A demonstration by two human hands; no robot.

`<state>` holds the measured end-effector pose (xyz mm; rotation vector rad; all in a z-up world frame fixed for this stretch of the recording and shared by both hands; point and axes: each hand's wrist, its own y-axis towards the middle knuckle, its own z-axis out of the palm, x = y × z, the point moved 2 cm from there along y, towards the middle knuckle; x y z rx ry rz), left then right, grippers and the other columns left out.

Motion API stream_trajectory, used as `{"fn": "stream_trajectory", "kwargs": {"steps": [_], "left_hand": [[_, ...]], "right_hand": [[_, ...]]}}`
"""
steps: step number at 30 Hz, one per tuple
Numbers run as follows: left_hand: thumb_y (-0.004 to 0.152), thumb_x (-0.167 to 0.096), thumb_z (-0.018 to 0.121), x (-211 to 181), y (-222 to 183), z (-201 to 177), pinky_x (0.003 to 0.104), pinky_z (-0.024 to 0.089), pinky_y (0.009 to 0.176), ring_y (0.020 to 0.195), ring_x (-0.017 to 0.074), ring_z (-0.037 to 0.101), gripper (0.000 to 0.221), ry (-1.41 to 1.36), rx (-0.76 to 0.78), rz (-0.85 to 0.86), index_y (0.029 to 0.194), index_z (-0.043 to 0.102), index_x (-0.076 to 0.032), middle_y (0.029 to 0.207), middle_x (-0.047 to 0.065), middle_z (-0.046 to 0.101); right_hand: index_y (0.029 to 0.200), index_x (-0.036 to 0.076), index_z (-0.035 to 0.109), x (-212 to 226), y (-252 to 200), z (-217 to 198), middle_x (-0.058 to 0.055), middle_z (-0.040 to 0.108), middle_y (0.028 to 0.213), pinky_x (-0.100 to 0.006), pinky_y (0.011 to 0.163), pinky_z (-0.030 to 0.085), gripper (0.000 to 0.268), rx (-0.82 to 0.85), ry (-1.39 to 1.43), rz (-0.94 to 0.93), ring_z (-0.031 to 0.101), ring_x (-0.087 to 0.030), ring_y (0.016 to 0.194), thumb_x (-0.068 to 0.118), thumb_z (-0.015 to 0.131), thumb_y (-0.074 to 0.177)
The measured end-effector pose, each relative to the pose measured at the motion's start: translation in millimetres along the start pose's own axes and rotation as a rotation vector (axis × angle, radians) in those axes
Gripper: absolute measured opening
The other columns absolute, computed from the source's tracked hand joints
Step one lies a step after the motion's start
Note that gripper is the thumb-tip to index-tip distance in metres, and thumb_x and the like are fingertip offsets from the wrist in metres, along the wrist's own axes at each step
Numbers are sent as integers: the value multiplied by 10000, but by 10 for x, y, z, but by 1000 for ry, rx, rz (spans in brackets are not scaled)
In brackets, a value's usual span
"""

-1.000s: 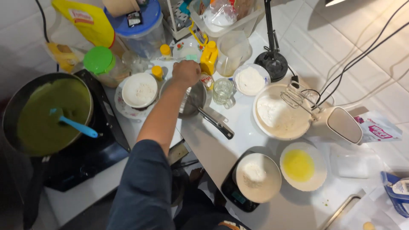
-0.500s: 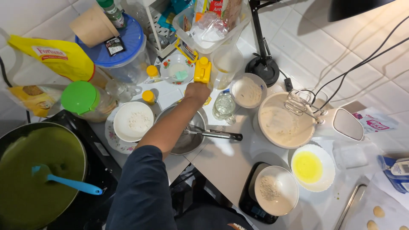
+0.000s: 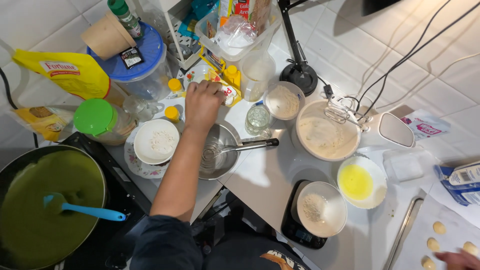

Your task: Weighing and mixing ingredients in a small bowl on a digital scale

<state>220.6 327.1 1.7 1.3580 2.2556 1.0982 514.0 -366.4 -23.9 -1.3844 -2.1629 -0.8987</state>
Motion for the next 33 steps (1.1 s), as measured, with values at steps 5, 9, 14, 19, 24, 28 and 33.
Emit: {"fn": "stream_trajectory", "kwargs": {"steps": [5,9,14,19,24,28,33], "left_hand": [[976,-29,766,-623,72,-1472,408,414,818,885,239,651,149,-266,-181,-44,962,694,-158,953,10,680],[970,-45,829,-1354,-407,-1906,449,433,813,854,306,642,144,-497,-177,-39,856,780,-119,937,50,703],[952,9,961,-2164,-646,-2364,456,460,773,777,289,645,245,-388,-268,103,788,840,-127,865,66,715],[930,-9,861,-2768,-817,-2609,430,483,725,770,282,653,181,-414,-207,158,816,817,-143,846,76,696],[911,-40,823,-3231,-930,-2793,434,507,753,787,275,662,152,-431,-173,169,792,770,-119,859,83,699],[911,-36,777,-3533,-898,-2935,402,532,698,758,276,669,155,-480,-235,208,774,748,-102,850,95,707],[908,-57,743,-3827,-816,-3083,386,564,709,776,252,675,124,-606,-289,219,794,738,-105,883,77,725]], "right_hand": [[1153,136,795,627,-1185,1033,-96,747,1081,-312,935,543,278,94,-134,-306,691,-226,944,40,703,909],[1333,90,666,432,-1718,1133,-202,636,1248,-457,1022,525,443,318,-328,-668,645,-369,1141,258,661,923],[1360,125,639,443,-1625,1234,-174,618,1211,-468,981,503,473,307,-330,-814,633,-364,1097,405,596,982],[1401,245,619,535,-1591,1163,-128,612,1117,-437,789,522,541,273,-418,-933,633,-349,992,413,672,890],[1331,248,658,606,-1602,1125,-161,630,1064,-452,707,510,399,239,-387,-934,636,-371,919,360,584,956],[1332,230,670,708,-1507,1000,-129,611,1203,-432,863,492,380,461,-176,-781,620,-335,1091,391,602,994],[1532,-40,312,1596,-1230,221,-239,466,1479,-535,1165,312,1058,937,978,-273,461,-355,1383,444,824,742]]}}
